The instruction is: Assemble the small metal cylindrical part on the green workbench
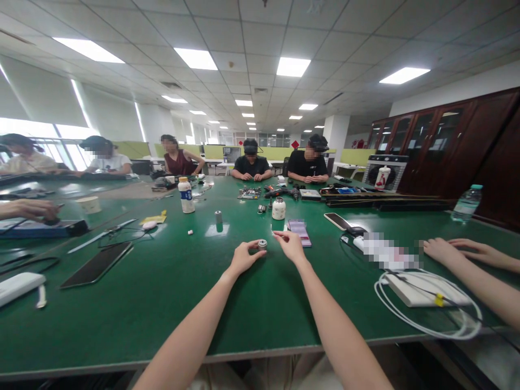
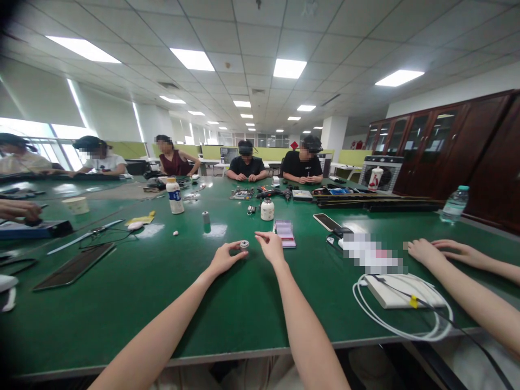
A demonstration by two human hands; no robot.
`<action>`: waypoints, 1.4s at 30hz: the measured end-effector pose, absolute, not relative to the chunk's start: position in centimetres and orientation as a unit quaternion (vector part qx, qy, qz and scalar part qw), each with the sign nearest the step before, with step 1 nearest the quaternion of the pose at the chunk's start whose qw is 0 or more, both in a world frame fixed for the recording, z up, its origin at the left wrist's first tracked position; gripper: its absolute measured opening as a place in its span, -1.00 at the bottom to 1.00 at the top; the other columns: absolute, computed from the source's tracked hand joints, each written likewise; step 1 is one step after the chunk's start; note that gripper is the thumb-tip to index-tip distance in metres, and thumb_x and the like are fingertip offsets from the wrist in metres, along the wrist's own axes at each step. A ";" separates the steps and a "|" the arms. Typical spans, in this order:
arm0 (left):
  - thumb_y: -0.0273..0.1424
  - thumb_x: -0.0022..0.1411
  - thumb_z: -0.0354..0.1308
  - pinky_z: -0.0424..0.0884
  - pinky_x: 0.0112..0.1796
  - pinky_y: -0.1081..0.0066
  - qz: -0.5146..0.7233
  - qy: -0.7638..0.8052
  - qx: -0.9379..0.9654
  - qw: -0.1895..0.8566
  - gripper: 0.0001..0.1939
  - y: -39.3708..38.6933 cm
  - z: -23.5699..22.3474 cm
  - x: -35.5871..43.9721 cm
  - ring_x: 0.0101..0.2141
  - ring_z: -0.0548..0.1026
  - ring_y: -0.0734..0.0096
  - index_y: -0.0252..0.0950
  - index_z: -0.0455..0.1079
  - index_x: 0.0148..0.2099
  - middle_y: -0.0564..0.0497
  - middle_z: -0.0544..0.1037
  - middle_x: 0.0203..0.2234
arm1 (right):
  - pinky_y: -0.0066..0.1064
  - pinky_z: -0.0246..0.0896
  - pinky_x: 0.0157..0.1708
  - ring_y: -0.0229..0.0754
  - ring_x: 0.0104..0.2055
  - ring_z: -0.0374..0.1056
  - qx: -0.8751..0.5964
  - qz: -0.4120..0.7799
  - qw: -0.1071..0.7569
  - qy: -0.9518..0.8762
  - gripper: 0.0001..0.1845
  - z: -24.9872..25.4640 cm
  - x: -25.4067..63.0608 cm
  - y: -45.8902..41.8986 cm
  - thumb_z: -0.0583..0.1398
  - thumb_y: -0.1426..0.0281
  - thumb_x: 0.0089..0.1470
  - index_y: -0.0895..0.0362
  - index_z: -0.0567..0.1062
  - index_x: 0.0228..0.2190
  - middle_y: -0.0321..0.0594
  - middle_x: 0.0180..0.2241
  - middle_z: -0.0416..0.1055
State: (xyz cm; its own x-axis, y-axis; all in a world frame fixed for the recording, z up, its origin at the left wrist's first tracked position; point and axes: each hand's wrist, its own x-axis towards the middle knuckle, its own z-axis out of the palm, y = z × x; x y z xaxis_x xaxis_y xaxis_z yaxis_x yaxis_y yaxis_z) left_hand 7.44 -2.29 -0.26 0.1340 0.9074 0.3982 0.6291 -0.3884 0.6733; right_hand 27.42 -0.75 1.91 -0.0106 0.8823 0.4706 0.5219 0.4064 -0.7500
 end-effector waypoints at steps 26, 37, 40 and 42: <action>-0.22 0.12 0.25 0.38 -0.09 0.29 0.365 0.518 0.761 0.140 -0.62 -2.9 0.2 7.8 -0.16 0.51 0.19 -0.11 0.53 0.00 0.06 0.64 -0.17 | -0.33 0.35 -0.06 -0.13 -0.11 0.48 -0.440 0.215 0.458 -0.742 -0.72 0.7 24.2 -1.0 0.15 0.44 0.13 0.05 0.62 -0.17 -0.18 -0.16 0.57; -0.35 0.09 0.29 0.37 -0.07 0.20 0.435 0.523 0.726 0.096 -0.38 -2.8 -0.5 8.2 -0.14 0.48 0.23 -0.12 0.27 0.21 -0.03 0.54 -0.05 | -0.32 0.40 -0.10 -0.14 -0.16 0.51 -0.474 0.375 0.485 -0.632 -0.43 -1.2 23.8 -0.6 0.19 0.59 -0.11 0.20 0.46 0.02 -0.09 -0.13 0.55; -0.37 0.15 0.25 0.35 -0.07 0.18 0.411 0.519 0.747 0.050 -0.45 -3.2 -0.2 8.3 -0.07 0.44 0.18 -0.08 0.30 0.20 -0.03 0.50 0.01 | -0.30 0.35 -0.02 -0.10 -0.06 0.47 -0.499 0.311 0.444 -0.676 -0.44 -1.7 23.6 -1.1 0.26 0.52 -0.14 0.12 0.48 -0.01 -0.15 -0.11 0.54; -0.38 0.15 0.25 0.33 -0.04 0.15 0.402 0.522 0.752 0.009 -0.49 -3.4 0.1 8.4 0.02 0.39 0.12 -0.06 0.34 0.16 -0.04 0.47 0.06 | -0.28 0.31 0.01 -0.07 -0.03 0.45 -0.520 0.251 0.412 -0.705 -0.46 -1.7 23.5 -1.6 0.29 0.45 -0.11 0.06 0.49 -0.01 -0.20 -0.12 0.55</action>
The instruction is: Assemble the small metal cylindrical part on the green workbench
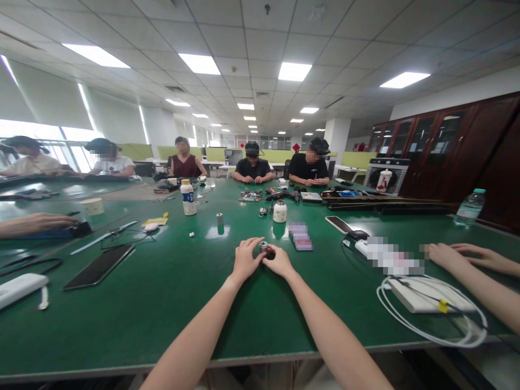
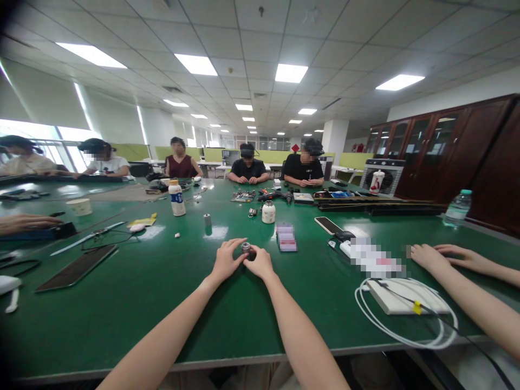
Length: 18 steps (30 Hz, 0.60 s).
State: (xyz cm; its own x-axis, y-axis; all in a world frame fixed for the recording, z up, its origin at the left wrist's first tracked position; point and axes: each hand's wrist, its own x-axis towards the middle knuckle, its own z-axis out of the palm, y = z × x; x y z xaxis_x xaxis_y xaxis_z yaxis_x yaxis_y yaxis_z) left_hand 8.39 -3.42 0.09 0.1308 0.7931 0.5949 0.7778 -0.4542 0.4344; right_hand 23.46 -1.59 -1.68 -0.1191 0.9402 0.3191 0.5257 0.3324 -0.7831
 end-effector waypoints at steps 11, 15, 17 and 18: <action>-0.47 0.21 0.19 0.27 0.00 0.08 0.365 0.508 0.779 -0.049 -0.57 -3.4 0.5 8.6 0.08 0.34 0.09 -0.05 0.43 0.11 0.01 0.51 0.07 | -0.33 0.26 -0.05 -0.07 -0.05 0.44 -0.582 0.107 0.312 -0.743 -0.56 -0.5 22.9 -2.7 0.20 0.30 0.13 0.07 0.44 0.06 -0.16 -0.12 0.54; -0.41 0.24 0.17 0.27 0.00 0.09 0.375 0.497 0.781 -0.041 -0.64 -3.2 0.6 8.6 0.06 0.35 0.09 -0.06 0.47 0.08 0.01 0.53 0.04 | -0.32 0.21 -0.05 -0.05 -0.06 0.42 -0.596 0.063 0.284 -0.749 -0.60 -0.3 22.6 -3.0 0.16 0.30 0.19 0.13 0.43 0.04 -0.10 -0.12 0.53; -0.37 0.27 0.14 0.27 -0.02 0.10 0.391 0.499 0.773 -0.032 -0.71 -3.0 0.7 8.7 0.02 0.38 0.11 -0.08 0.51 0.03 -0.01 0.58 -0.03 | -0.31 0.19 -0.05 -0.05 -0.07 0.42 -0.597 0.050 0.275 -0.752 -0.63 -0.2 22.5 -3.1 0.15 0.29 0.21 0.14 0.44 0.01 -0.08 -0.13 0.52; -0.36 0.28 0.13 0.27 -0.03 0.11 0.401 0.507 0.763 -0.026 -0.73 -2.8 0.8 8.7 -0.01 0.40 0.13 -0.09 0.53 0.00 -0.02 0.60 -0.08 | -0.31 0.18 -0.06 -0.05 -0.07 0.41 -0.596 0.045 0.271 -0.754 -0.64 -0.2 22.5 -3.1 0.15 0.28 0.21 0.14 0.45 0.00 -0.08 -0.14 0.52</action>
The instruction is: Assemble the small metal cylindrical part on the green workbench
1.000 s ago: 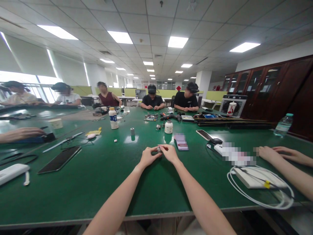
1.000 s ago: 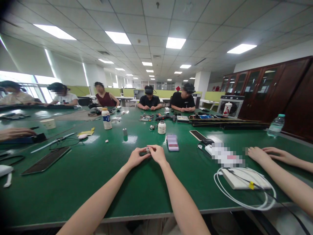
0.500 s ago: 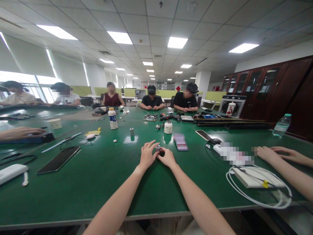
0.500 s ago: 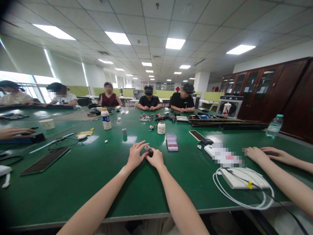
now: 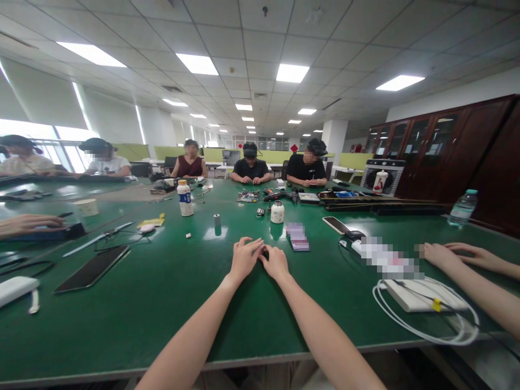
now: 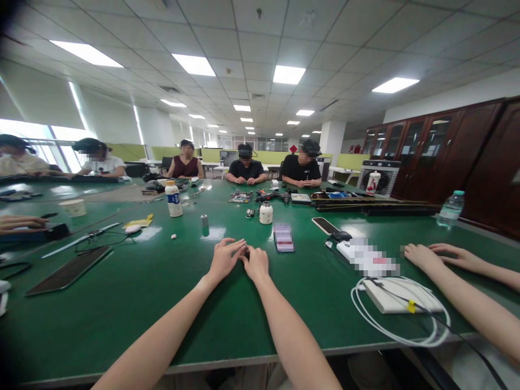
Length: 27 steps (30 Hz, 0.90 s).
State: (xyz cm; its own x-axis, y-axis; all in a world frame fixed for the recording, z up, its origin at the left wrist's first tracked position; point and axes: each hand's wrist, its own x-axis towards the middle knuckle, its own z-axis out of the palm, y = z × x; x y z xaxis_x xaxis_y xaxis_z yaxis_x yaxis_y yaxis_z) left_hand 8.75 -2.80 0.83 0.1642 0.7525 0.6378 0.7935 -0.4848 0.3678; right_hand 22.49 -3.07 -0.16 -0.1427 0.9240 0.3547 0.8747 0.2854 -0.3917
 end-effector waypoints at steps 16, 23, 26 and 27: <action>-0.28 0.20 0.20 0.35 -0.08 0.19 -0.478 -0.636 -0.605 -0.016 -0.86 -1.6 2.7 4.4 -0.14 0.54 0.13 -0.16 0.54 -0.22 0.00 0.66 -0.38 | -0.25 0.15 -0.07 0.01 -0.08 0.38 -0.595 0.014 0.264 -0.759 -0.65 0.1 22.5 -2.8 0.17 0.21 0.20 0.12 0.49 -0.05 -0.02 -0.18 0.52; -0.33 0.11 0.27 0.32 -0.08 0.18 -0.321 -0.669 -0.668 -0.052 -0.78 -2.0 1.1 2.0 -0.06 0.51 0.06 -0.13 0.54 -0.14 0.00 0.67 -0.31 | -0.21 0.11 -0.03 0.07 -0.01 0.35 -0.591 0.025 0.270 -0.760 -0.64 0.1 22.7 -2.9 0.14 0.22 0.22 0.15 0.50 -0.05 0.03 -0.10 0.50; -0.32 0.10 0.28 0.31 -0.08 0.17 -0.334 -0.663 -0.669 -0.041 -0.77 -1.8 0.8 2.0 -0.06 0.50 0.06 -0.13 0.53 -0.14 0.01 0.67 -0.33 | -0.21 0.11 -0.03 0.07 -0.02 0.35 -0.590 0.022 0.272 -0.760 -0.61 0.1 22.6 -2.9 0.14 0.18 0.21 0.15 0.49 -0.04 0.03 -0.10 0.51; -0.32 0.12 0.27 0.32 -0.08 0.19 -0.345 -0.658 -0.668 -0.045 -0.79 -1.7 0.7 2.0 -0.08 0.51 0.08 -0.13 0.53 -0.15 0.02 0.67 -0.35 | -0.21 0.11 -0.04 0.07 -0.02 0.36 -0.590 0.020 0.272 -0.760 -0.60 0.1 22.6 -2.8 0.14 0.16 0.21 0.16 0.49 -0.05 0.03 -0.11 0.51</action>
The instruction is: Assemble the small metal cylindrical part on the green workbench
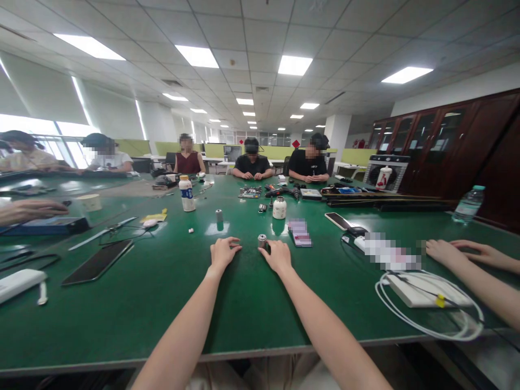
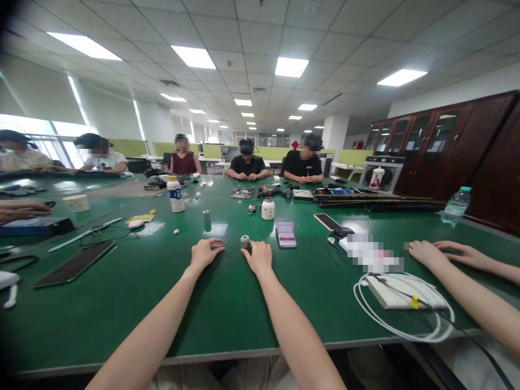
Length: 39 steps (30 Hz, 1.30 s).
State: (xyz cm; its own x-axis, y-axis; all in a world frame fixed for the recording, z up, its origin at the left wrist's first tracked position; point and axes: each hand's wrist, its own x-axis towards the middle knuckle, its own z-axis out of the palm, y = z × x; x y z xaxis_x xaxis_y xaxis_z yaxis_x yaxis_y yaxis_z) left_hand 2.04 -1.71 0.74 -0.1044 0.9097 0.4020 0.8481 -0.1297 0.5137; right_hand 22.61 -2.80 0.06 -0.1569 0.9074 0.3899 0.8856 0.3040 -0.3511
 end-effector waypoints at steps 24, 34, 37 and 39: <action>-0.39 0.20 0.17 0.29 0.00 0.16 0.486 0.516 0.703 0.060 -0.79 -2.2 2.0 8.5 -0.12 0.49 0.23 -0.16 0.47 -0.09 0.04 0.65 -0.31 | -0.25 0.16 -0.06 0.00 -0.07 0.39 -0.559 -0.003 0.257 -0.788 -0.66 -0.1 22.2 -2.8 0.12 0.19 0.22 0.17 0.50 -0.14 -0.03 -0.15 0.52; -0.26 0.11 0.27 0.26 0.02 0.08 0.430 0.556 0.709 0.064 -0.43 -2.7 0.1 8.4 0.01 0.40 0.08 -0.16 0.31 0.17 -0.05 0.59 -0.13 | -0.29 0.13 0.09 -0.09 0.04 0.36 -0.512 0.088 0.349 -0.780 -0.26 -0.1 22.8 -3.1 0.15 0.51 -0.06 0.09 0.22 0.20 -0.16 0.01 0.46; -0.30 0.13 0.26 0.27 0.01 0.12 0.436 0.543 0.715 0.051 -0.46 -2.7 0.1 8.2 0.00 0.42 0.12 -0.13 0.31 0.17 -0.02 0.59 -0.14 | -0.26 0.08 0.16 -0.09 0.11 0.29 -0.490 0.091 0.366 -0.786 -0.19 -0.1 22.8 -3.2 0.12 0.53 -0.09 0.09 0.17 0.24 -0.15 0.11 0.38; -0.34 0.12 0.27 0.28 0.00 0.13 0.427 0.547 0.718 0.052 -0.44 -2.6 0.0 8.1 -0.01 0.43 0.13 -0.14 0.31 0.18 -0.03 0.59 -0.14 | -0.25 0.04 0.19 -0.11 0.17 0.23 -0.470 0.085 0.371 -0.796 -0.18 0.0 22.7 -3.2 0.11 0.53 -0.09 0.07 0.16 0.25 -0.17 0.19 0.29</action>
State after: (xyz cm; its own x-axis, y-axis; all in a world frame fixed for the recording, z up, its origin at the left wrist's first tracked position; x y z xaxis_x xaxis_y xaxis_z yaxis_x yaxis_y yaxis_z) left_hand 8.09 -2.59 0.00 0.0363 0.8297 0.5570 0.7414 -0.3961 0.5417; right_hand 22.69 -3.22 -0.05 -0.2825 0.8116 0.5114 0.6853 0.5438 -0.4843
